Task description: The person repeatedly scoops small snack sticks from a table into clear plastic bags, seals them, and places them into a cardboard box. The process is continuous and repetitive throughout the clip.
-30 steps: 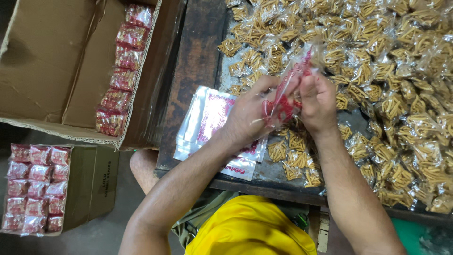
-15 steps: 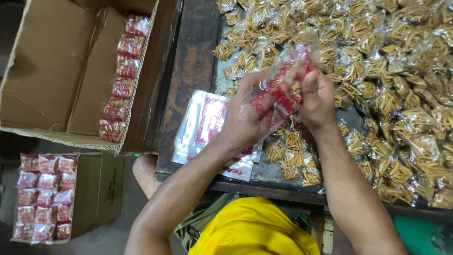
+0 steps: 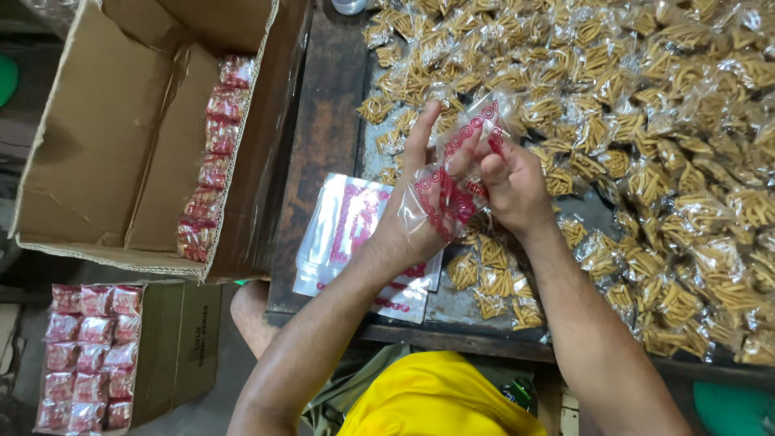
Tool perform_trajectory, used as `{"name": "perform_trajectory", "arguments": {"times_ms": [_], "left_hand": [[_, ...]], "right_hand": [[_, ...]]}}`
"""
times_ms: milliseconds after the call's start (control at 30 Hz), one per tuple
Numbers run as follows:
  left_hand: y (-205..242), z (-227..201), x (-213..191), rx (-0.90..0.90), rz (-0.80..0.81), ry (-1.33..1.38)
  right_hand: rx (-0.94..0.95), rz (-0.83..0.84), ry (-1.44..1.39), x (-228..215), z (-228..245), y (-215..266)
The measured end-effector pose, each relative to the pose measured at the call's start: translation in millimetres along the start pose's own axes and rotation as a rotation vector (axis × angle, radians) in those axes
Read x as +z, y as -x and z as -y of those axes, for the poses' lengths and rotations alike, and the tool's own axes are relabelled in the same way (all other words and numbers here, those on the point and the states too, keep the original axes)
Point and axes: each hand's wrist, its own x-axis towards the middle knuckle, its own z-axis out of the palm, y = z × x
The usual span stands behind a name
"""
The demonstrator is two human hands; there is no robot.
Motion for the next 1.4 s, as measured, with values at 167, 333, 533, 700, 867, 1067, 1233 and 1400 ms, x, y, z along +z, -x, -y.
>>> {"name": "perform_trajectory", "arguments": {"times_ms": [167,333,533,700,867,1067,1233,1400], "left_hand": [[4.0,4.8,4.9,0.043,-0.080,0.028],[0.8,-15.0,-24.3,0.016,-0.090,-0.035],[-21.0,-46.3,-82.1,0.132,-0.143,-0.093],[-59.7,-2.7,-117.0,-0.092,0.007,-0.173],[-56.3,68.0,-71.0,-0.865,0.452,-0.313],[-37.5,103.0,-62.9,-0.661,0.526,-0.402],[-31.9,125.7,-92.6,-0.633,0.130,-0.341],[-56.6,105.7,-123.1,-0.602,0.016,-0.336]], "right_hand": [[0.009,-0.006,-0.043,4.7,34.7,-10.2],[0.068,-0.147,-0.154,5.0,38.7,-13.9],[0.012,-0.045,-0.791,-19.2,30.4,-32.9],[0.322,-0.428,-1.080,-24.1,65.6,-29.2],[0.317,-0.490,-0.892,-17.0,69.9,-28.2],[0.382,-0.443,-0.858,-15.6,66.6,-30.3],[0.261,-0.327,-0.885,-16.5,65.7,-30.8],[0.276,-0.323,-0.800,-15.6,67.4,-33.6]]}}
